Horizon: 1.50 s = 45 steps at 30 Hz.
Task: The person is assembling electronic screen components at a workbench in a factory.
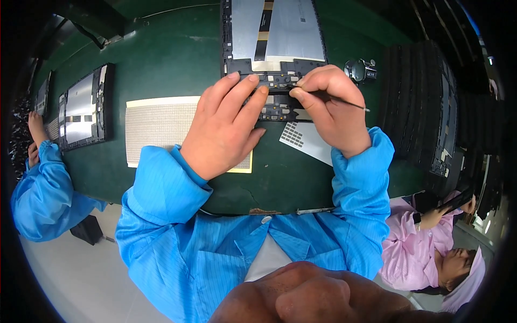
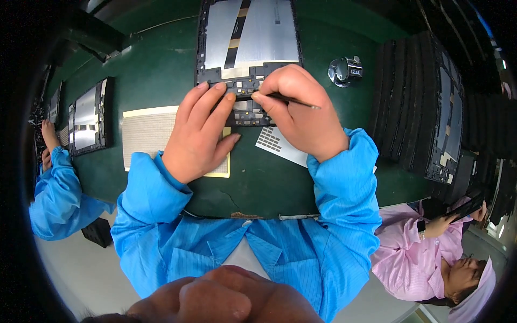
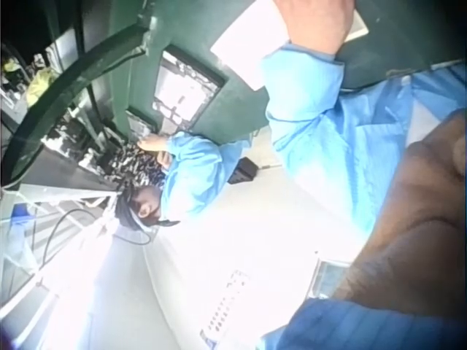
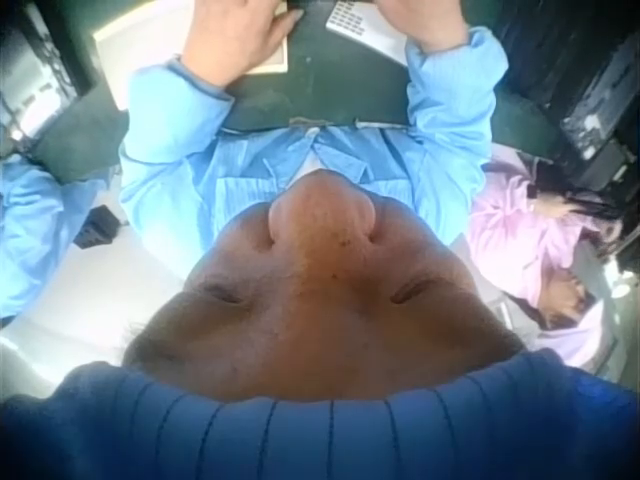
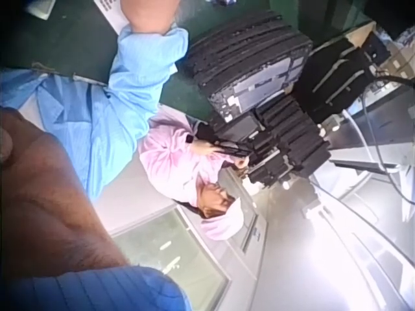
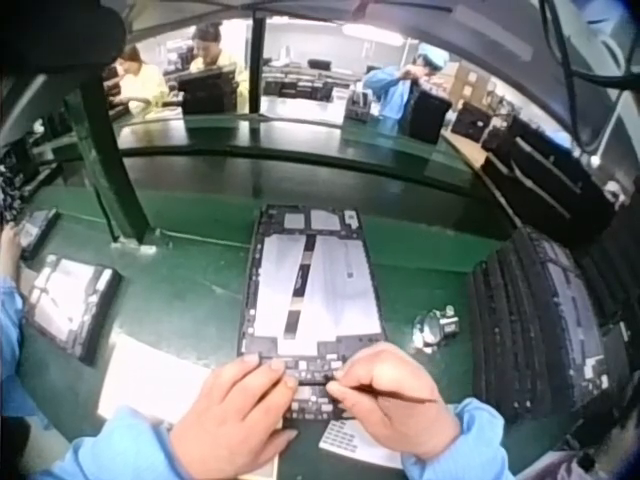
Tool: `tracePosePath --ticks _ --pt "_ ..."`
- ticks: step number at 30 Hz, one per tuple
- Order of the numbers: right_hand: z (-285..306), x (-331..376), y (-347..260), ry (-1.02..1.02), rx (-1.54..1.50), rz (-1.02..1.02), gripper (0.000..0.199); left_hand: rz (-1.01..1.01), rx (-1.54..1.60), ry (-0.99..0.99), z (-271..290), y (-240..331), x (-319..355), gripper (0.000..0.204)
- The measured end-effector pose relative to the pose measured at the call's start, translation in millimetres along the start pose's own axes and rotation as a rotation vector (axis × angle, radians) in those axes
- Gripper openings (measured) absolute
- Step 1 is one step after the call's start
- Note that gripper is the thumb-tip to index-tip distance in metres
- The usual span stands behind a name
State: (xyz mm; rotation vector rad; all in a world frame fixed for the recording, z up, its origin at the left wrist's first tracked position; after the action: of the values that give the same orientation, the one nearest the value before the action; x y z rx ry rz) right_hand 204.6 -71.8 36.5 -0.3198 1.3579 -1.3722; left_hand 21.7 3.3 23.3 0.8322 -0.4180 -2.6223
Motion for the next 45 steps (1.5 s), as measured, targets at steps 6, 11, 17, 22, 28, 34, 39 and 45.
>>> tracePosePath --ticks 6,11,17,22,28,34,39,45 --pt "4 4 -5 0.146 -0.162 -0.072 0.015 -0.014 0.016 -0.007 3 2 -3 0.068" --pt "22 -4 15 0.538 -0.176 -0.219 0.012 0.100 0.270 0.140 6 -5 0 0.069" --pt "16 3 27 0.352 0.223 -0.094 0.018 0.741 0.713 0.335 -10 -40 -8 0.057" --pt "16 3 31 0.370 0.104 -0.100 0.019 0.896 0.829 0.177 -11 -54 -39 0.038" --pt "13 2 41 0.412 -0.128 -0.067 0.021 0.762 0.865 0.370 -1 -22 -41 0.031" --pt "2 10 15 0.482 -0.459 0.061 0.022 0.670 1.255 0.511 23 -6 -23 0.046" --pt "-13 15 1 0.254 -0.506 -0.030 0.021 0.831 1.443 0.356 38 2 28 0.050" --pt "7 18 11 0.333 0.201 0.143 0.023 0.916 1.508 0.415 73 6 74 0.064"
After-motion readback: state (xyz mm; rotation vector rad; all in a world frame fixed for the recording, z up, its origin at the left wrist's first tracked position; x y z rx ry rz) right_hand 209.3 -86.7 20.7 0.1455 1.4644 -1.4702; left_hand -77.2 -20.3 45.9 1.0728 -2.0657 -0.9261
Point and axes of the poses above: each hand's wrist, its own x-axis away from the middle knuckle, its own z-axis out of the back of the hand, y = z × x, the point moved 2 cm from there along -x, towards the middle knuckle, and after that the axes turned 11 degrees about y, right-handed, at the moved point
